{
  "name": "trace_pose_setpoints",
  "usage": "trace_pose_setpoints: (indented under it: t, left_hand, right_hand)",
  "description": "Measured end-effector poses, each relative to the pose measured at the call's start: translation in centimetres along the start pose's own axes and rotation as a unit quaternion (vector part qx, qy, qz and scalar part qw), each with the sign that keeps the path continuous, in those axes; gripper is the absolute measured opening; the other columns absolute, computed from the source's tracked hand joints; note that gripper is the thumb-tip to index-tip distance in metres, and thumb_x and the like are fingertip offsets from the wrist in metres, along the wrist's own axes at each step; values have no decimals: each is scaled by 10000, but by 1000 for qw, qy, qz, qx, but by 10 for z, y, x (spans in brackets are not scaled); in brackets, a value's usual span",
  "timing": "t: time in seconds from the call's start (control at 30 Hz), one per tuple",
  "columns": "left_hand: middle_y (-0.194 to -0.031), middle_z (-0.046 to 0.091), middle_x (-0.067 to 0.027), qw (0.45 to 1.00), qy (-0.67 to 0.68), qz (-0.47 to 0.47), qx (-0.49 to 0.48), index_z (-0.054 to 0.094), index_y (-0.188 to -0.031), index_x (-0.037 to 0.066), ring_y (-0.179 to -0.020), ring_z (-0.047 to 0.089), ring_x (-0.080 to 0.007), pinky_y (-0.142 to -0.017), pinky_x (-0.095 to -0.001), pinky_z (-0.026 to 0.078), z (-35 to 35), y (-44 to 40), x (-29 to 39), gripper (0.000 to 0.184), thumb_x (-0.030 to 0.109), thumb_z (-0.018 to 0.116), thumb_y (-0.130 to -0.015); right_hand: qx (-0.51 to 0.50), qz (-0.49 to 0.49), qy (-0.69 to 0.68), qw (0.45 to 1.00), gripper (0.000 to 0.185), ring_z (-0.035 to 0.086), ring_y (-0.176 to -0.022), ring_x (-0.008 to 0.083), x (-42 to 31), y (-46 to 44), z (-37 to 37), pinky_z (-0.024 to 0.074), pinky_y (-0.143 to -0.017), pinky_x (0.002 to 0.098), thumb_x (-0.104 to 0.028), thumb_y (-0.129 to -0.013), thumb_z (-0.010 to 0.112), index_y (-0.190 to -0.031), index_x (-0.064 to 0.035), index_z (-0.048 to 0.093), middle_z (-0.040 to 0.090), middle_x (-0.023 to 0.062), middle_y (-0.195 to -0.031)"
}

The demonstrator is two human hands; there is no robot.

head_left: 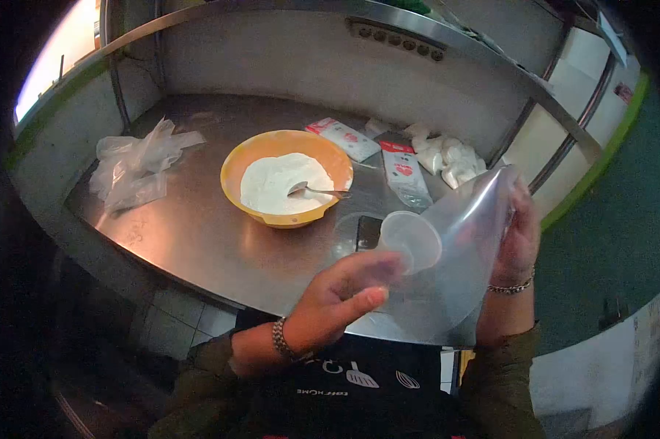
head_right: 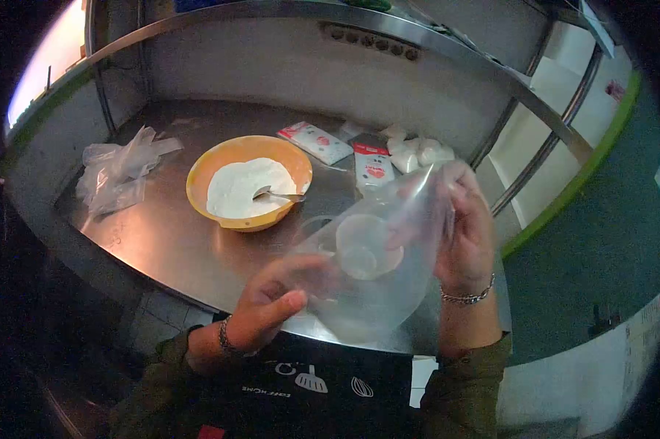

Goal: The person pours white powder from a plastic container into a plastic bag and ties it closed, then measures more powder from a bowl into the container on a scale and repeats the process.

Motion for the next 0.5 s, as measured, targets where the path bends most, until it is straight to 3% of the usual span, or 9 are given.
trace_pose_setpoints:
  t: [0.07,0.17,0.27,0.3,0.33,0.37,0.4,0.43,0.5]
  left_hand:
    - [-1000,607,-86,984,-164,60,16,602,-1044,12,-898,568,-152,-794,-288,456,-2,5,10,301,196,674,-817]
    - [-873,624,-66,991,-111,-43,66,636,-867,11,-825,577,-131,-742,-257,461,-12,12,-6,197,200,670,-821]
    - [-752,593,-35,987,-119,-36,99,585,-751,26,-700,547,-111,-630,-241,443,-19,22,-7,229,218,704,-791]
    - [-752,593,-35,987,-121,-38,98,585,-751,26,-700,547,-111,-630,-241,443,-20,24,-10,229,218,704,-791]
    - [-705,565,-31,981,-153,44,114,550,-712,35,-652,521,-113,-592,-250,424,-24,26,0,260,225,717,-776]
    - [-658,537,-27,966,-185,128,128,516,-673,45,-604,494,-116,-553,-259,404,-25,31,13,298,232,731,-761]
    - [-658,537,-27,965,-188,127,128,516,-673,45,-604,494,-116,-553,-259,404,-27,36,15,298,232,731,-761]
    - [-662,528,-36,938,-279,147,145,504,-667,52,-589,480,-129,-541,-275,394,-28,43,24,313,241,740,-750]
    - [-666,519,-44,900,-370,164,164,492,-662,59,-575,466,-141,-528,-291,385,-27,49,33,329,250,748,-740]
  right_hand:
    - [-32,6,7,999,169,652,-711,287,6,7,-15,578,-523,410,-196,-906,397,-926,-32,435,585,187,-906]
    - [-52,10,22,998,141,655,-706,258,3,25,-27,581,-515,394,-178,-905,402,-907,-43,443,591,167,-859]
    - [-17,3,23,1000,98,633,-645,219,7,37,-47,558,-537,325,-131,-893,429,-884,-45,476,593,137,-835]
    - [60,8,136,989,83,613,-640,209,13,42,-64,529,-558,308,-123,-883,465,-868,-48,496,592,120,-835]
    - [137,14,246,960,70,593,-634,200,15,50,-79,500,-579,290,-116,-873,502,-853,-50,516,592,103,-835]
    - [139,14,243,960,70,593,-634,200,23,58,-74,500,-579,290,-116,-873,502,-853,-50,516,592,103,-835]
    - [166,-131,414,885,89,575,-650,202,9,72,-56,475,-604,289,-136,-853,547,-865,-49,534,593,94,-833]
    - [184,-268,562,760,124,558,-667,205,1,92,-28,451,-630,287,-156,-833,592,-878,-48,552,593,84,-830]
    - [-50,-287,586,756,279,573,-761,246,28,116,30,468,-673,335,-249,-789,671,-932,-37,558,587,103,-847]
Point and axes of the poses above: each hand's wrist, its own y-axis away from the middle knuckle, its own z-axis out of the palm, x = y × z, the point moved 8 cm from there along -y, towards the middle knuckle
